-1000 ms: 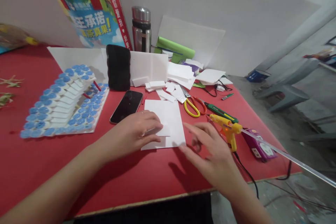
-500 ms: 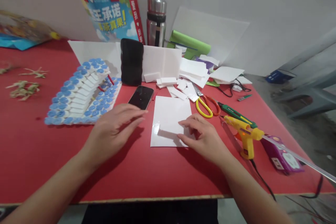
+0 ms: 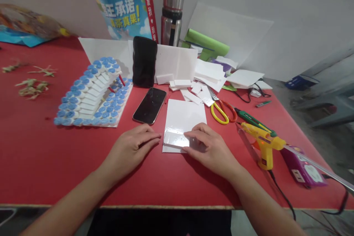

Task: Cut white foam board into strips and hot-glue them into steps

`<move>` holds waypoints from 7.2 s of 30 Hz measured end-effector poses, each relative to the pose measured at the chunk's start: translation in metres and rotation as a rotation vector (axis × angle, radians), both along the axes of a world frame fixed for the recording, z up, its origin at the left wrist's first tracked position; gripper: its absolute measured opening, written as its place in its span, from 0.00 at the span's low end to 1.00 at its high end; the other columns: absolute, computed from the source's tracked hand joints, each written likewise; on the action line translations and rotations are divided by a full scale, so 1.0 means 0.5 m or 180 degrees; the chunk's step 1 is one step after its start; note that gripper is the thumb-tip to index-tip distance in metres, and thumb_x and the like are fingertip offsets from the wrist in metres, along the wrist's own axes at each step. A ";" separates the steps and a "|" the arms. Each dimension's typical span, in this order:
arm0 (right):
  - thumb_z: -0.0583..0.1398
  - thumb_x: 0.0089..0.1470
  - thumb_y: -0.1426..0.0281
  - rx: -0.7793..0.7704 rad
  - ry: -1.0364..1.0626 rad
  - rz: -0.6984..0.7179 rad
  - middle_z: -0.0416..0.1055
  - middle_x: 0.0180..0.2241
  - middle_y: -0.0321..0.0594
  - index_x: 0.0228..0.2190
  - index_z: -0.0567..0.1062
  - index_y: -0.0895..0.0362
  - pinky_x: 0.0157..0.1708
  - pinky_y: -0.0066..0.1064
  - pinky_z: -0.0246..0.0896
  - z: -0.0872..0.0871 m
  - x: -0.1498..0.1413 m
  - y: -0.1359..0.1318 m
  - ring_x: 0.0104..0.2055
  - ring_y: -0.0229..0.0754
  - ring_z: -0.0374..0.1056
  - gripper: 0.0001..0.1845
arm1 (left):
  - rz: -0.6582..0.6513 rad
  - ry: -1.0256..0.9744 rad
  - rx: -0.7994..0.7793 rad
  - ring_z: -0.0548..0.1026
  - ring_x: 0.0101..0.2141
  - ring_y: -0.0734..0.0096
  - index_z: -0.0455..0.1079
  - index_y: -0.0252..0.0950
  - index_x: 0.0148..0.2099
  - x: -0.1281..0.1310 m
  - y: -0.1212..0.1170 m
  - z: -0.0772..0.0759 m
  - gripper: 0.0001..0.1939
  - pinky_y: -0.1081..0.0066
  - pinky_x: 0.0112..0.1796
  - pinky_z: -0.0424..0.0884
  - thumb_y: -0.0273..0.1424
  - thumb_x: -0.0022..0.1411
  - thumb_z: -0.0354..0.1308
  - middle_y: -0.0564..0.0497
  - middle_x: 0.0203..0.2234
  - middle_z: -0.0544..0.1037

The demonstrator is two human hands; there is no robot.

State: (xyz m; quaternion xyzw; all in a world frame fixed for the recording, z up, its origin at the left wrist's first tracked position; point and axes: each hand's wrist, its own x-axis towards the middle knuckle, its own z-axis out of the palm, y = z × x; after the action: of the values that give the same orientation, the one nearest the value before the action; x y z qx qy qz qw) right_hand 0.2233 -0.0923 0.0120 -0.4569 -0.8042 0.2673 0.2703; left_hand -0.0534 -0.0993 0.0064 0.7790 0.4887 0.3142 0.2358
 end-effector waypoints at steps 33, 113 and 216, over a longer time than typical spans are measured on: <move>0.67 0.61 0.65 -0.0301 -0.0179 -0.0074 0.72 0.42 0.41 0.49 0.82 0.53 0.33 0.33 0.65 -0.001 -0.004 0.013 0.38 0.42 0.71 0.14 | -0.0076 0.0313 0.0202 0.77 0.35 0.70 0.81 0.40 0.52 0.009 0.003 -0.013 0.16 0.71 0.35 0.69 0.38 0.77 0.53 0.50 0.37 0.77; 0.67 0.63 0.69 -0.0464 0.0086 -0.0029 0.72 0.45 0.42 0.47 0.82 0.53 0.36 0.32 0.69 0.000 0.008 0.017 0.39 0.41 0.72 0.10 | -0.0268 0.0480 0.0350 0.76 0.34 0.72 0.82 0.45 0.54 0.009 0.003 -0.011 0.16 0.73 0.32 0.67 0.34 0.77 0.53 0.51 0.37 0.78; 0.53 0.66 0.79 -0.0588 -0.2896 -0.2288 0.74 0.52 0.71 0.57 0.69 0.70 0.43 0.39 0.75 0.062 0.009 0.171 0.51 0.57 0.79 0.20 | -0.1391 0.0884 0.1854 0.68 0.67 0.46 0.75 0.31 0.59 0.094 0.117 0.006 0.16 0.39 0.67 0.59 0.33 0.75 0.55 0.37 0.58 0.80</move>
State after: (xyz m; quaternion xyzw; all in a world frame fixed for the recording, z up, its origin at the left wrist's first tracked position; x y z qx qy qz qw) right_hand 0.2278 -0.0066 0.0428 -0.7914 -0.6073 0.0048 -0.0693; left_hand -0.0064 -0.0409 0.0092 0.9342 0.2289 0.2737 -0.0024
